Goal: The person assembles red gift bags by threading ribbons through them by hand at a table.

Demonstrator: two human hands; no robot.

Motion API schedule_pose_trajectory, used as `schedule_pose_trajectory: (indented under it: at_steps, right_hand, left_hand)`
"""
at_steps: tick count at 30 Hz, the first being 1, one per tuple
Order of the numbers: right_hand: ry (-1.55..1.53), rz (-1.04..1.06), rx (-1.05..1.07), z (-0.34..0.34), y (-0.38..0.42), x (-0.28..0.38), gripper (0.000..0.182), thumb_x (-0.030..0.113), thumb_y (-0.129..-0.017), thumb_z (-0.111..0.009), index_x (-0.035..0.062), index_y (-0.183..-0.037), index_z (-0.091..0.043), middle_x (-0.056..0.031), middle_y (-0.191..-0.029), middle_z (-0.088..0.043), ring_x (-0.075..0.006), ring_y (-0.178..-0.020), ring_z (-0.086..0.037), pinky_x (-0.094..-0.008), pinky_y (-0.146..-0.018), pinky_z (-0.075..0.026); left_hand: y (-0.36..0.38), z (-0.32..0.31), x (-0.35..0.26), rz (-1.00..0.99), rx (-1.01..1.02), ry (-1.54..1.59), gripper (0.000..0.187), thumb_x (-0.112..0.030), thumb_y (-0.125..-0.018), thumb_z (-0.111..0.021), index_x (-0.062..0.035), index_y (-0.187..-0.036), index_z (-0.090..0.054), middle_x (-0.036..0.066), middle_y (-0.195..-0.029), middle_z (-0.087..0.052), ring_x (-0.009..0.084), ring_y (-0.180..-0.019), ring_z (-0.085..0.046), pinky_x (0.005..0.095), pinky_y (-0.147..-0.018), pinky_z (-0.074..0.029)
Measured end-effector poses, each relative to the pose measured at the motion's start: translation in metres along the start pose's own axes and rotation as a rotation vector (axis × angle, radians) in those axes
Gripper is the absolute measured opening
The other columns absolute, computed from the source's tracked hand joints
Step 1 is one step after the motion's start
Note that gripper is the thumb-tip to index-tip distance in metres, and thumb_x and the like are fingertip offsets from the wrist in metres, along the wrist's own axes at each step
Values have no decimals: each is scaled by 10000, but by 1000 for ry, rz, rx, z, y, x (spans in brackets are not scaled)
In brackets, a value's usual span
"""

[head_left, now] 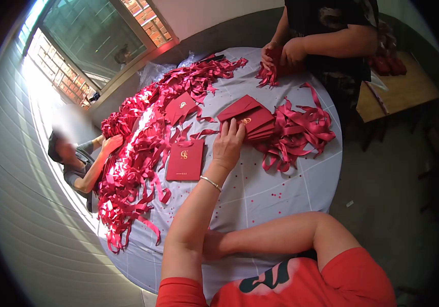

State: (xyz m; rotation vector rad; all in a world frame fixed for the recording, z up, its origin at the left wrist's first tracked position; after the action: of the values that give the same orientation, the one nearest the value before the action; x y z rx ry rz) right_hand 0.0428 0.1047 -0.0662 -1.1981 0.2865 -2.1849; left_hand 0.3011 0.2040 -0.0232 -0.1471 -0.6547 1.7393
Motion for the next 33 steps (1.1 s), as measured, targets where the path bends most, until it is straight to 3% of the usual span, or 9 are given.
schedule_pose_trajectory:
  at_steps: [15,18,20,22,23,25,26,30,33]
  right_hand:
    - [-17,-157,149,4,-4,2,319,197,-847,-585,67,-1132,-641,-201,-1228,-614,-383,-1175,-547,-429,-1005,-409]
    - [-13,-131,146,1,-6,3,325,202,-847,-586,74,-1141,-635,-202,-1239,-606,-383,-1180,-543,-431,-1004,-409]
    - [-33,-120,116,-8,-6,-5,330,206,-844,-590,76,-1145,-633,-204,-1244,-602,-384,-1186,-539,-435,-1004,-409]
    - [14,12,-26,-8,-8,-3,220,205,-843,-584,63,-985,-675,-188,-1039,-671,-381,-988,-628,-458,-856,-495]
    - [13,7,-32,-6,-5,-5,220,205,-843,-584,63,-985,-675,-188,-1039,-671,-381,-988,-628,-458,-856,-495]
    - [-39,-76,113,1,-3,1,151,184,-809,-591,58,-845,-666,-168,-889,-672,-382,-845,-643,-468,-737,-512]
    - [-41,-81,107,-3,-2,-3,151,184,-809,-591,58,-845,-666,-168,-889,-672,-382,-845,-643,-468,-737,-512]
    - [-97,24,19,-5,-5,-3,86,154,-770,-610,75,-765,-642,-153,-784,-637,-363,-771,-637,-455,-672,-507]
    - [-103,53,-13,-4,-5,-1,87,158,-769,-618,73,-773,-635,-154,-787,-639,-375,-778,-630,-468,-670,-501]
  left_hand:
    - [19,-11,1,-25,67,-5,518,-94,-849,-542,-79,-1364,-485,200,-1377,-489,357,-1239,-506,380,-858,-540]
    - [18,4,-2,-42,-42,-63,433,-93,-841,-548,-68,-1273,-529,178,-1253,-551,326,-1147,-559,364,-769,-565]
    - [5,14,1,45,78,2,298,-85,-831,-554,-42,-1124,-528,147,-1062,-573,284,-998,-608,347,-630,-570]
    - [-7,40,7,96,-86,19,213,-66,-816,-562,-43,-1014,-487,118,-914,-545,261,-806,-627,344,-527,-547]
    - [-14,45,13,163,-74,16,249,-54,-806,-580,-30,-1028,-470,141,-894,-564,296,-741,-662,359,-535,-552]
    - [-28,72,13,221,70,0,275,-50,-796,-603,-26,-1033,-466,162,-890,-583,324,-719,-686,383,-556,-561]
    - [-33,90,11,224,30,7,281,-83,-790,-601,-22,-1039,-485,175,-872,-621,367,-663,-671,449,-571,-550]
    - [-62,113,8,299,267,-41,168,-99,-811,-629,-30,-963,-630,201,-898,-693,372,-818,-703,429,-651,-577]
    - [-74,100,-25,162,694,-195,187,-98,-833,-638,-60,-985,-738,140,-1029,-718,291,-966,-703,416,-692,-587]
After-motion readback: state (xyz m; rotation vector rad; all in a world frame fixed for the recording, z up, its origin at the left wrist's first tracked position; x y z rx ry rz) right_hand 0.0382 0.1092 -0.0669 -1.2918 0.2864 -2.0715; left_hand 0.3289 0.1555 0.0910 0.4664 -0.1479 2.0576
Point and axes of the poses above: each hand's wrist, its own y-axis away from the middle knuckle, its own z-axis out of the back of the hand, x = y × z, the point moved 9 cm from there along -y, towards the middle knuckle
